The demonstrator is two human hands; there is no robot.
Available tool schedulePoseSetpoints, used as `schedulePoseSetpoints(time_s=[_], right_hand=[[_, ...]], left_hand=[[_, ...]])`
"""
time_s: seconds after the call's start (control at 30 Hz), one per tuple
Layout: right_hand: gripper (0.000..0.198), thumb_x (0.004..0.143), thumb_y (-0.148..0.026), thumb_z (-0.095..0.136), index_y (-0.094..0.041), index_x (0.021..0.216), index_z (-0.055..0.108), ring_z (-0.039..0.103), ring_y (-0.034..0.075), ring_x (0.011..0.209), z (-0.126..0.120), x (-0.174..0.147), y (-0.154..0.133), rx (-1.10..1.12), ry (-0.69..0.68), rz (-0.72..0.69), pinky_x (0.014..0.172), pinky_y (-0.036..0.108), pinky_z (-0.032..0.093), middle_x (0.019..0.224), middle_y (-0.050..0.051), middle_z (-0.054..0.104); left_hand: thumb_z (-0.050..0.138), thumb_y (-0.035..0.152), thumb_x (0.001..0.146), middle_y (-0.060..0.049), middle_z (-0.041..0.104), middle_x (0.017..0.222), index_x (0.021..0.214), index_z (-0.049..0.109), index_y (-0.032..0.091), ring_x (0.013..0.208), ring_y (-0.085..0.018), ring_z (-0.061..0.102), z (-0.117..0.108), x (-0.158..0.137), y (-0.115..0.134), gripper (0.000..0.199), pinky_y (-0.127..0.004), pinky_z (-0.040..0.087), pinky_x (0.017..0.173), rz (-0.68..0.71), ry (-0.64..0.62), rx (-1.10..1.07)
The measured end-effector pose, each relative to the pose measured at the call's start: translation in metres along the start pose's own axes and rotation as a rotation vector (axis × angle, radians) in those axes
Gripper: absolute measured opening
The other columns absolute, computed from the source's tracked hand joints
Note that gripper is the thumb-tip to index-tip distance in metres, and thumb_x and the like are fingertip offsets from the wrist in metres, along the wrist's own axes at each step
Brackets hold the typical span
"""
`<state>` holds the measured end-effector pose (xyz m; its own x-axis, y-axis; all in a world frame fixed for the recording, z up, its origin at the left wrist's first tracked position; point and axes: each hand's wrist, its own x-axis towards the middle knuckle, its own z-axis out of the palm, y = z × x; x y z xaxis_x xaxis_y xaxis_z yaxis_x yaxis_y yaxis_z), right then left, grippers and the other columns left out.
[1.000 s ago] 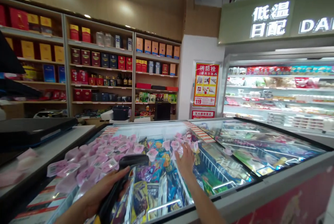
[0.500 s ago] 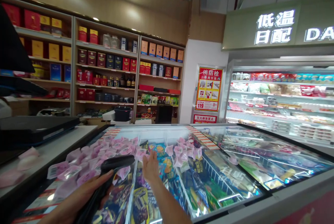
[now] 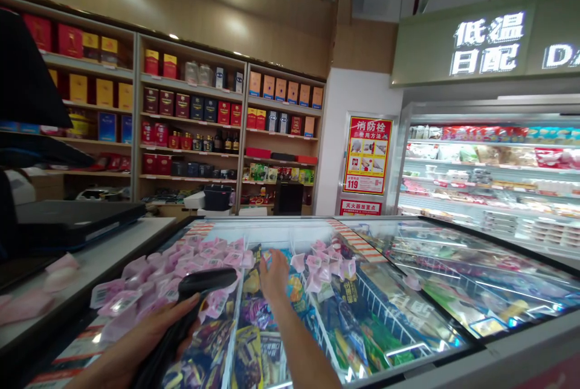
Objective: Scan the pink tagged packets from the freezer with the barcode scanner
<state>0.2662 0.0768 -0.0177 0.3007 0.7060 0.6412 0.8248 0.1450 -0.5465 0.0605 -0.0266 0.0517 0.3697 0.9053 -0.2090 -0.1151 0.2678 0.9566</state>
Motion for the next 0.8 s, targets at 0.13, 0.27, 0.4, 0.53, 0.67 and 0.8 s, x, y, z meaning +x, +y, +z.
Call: schedulePoseSetpoints(time_s=[0.13, 0.27, 0.4, 0.53, 0.67, 0.8], right_hand=[[0.039, 0.067, -0.019, 0.049, -0.015, 0.106, 0.048, 0.045, 0.025, 0.099, -0.029, 0.022, 0.046, -0.356, 0.031, 0.129, 0.08, 0.036, 0.035, 0.109, 0.014, 0.047], [0.028, 0.061, -0.004, 0.044, -0.014, 0.085, 0.054, 0.05, 0.019, 0.087, -0.03, 0.027, 0.065, -0.369, -0.137, 0.021, 0.075, 0.03, 0.037, 0.09, 0.01, 0.053], [0.022, 0.061, -0.008, 0.042, -0.015, 0.08, 0.048, 0.051, 0.015, 0.079, -0.022, 0.012, 0.065, -0.109, -0.058, -0.08, 0.071, 0.025, 0.039, 0.082, 0.005, 0.053], [0.02, 0.064, -0.013, 0.039, -0.016, 0.083, 0.045, 0.053, 0.015, 0.072, -0.017, -0.006, 0.059, 0.133, 0.007, -0.052, 0.068, 0.026, 0.041, 0.075, 0.003, 0.054], [0.042, 0.062, -0.012, 0.04, -0.015, 0.104, 0.041, 0.055, 0.015, 0.08, -0.015, -0.011, 0.051, 0.228, 0.017, -0.059, 0.073, 0.028, 0.042, 0.091, 0.006, 0.057], [0.062, 0.061, -0.01, 0.04, -0.014, 0.122, 0.027, 0.054, 0.017, 0.089, -0.014, -0.013, 0.045, 0.15, 0.024, -0.09, 0.078, 0.03, 0.042, 0.101, 0.008, 0.056]], left_hand=[[0.057, 0.047, 0.06, 0.004, 0.05, 0.046, 0.059, 0.046, 0.016, 0.035, -0.005, 0.043, 0.013, 0.004, -0.003, 0.033, -0.017, 0.033, 0.036, 0.03, -0.02, 0.009], [0.056, 0.05, 0.06, 0.005, 0.05, 0.045, 0.062, 0.045, 0.017, 0.034, -0.005, 0.042, 0.019, 0.007, -0.003, 0.035, -0.017, 0.032, 0.036, 0.025, -0.052, 0.02], [0.055, 0.052, 0.059, 0.005, 0.049, 0.044, 0.062, 0.044, 0.017, 0.035, -0.005, 0.042, 0.021, 0.01, -0.003, 0.036, -0.017, 0.032, 0.036, 0.011, -0.046, 0.032], [0.054, 0.053, 0.058, 0.006, 0.047, 0.044, 0.06, 0.043, 0.016, 0.034, -0.006, 0.042, 0.025, 0.007, -0.002, 0.039, -0.018, 0.031, 0.036, 0.02, -0.057, 0.048], [0.054, 0.053, 0.058, 0.006, 0.047, 0.044, 0.057, 0.041, 0.017, 0.034, -0.006, 0.041, 0.032, 0.002, 0.003, 0.038, -0.019, 0.031, 0.036, 0.04, -0.075, 0.077], [0.055, 0.05, 0.059, 0.006, 0.046, 0.043, 0.058, 0.041, 0.017, 0.034, -0.006, 0.041, 0.037, -0.002, 0.006, 0.036, -0.019, 0.03, 0.036, 0.055, -0.089, 0.09]])
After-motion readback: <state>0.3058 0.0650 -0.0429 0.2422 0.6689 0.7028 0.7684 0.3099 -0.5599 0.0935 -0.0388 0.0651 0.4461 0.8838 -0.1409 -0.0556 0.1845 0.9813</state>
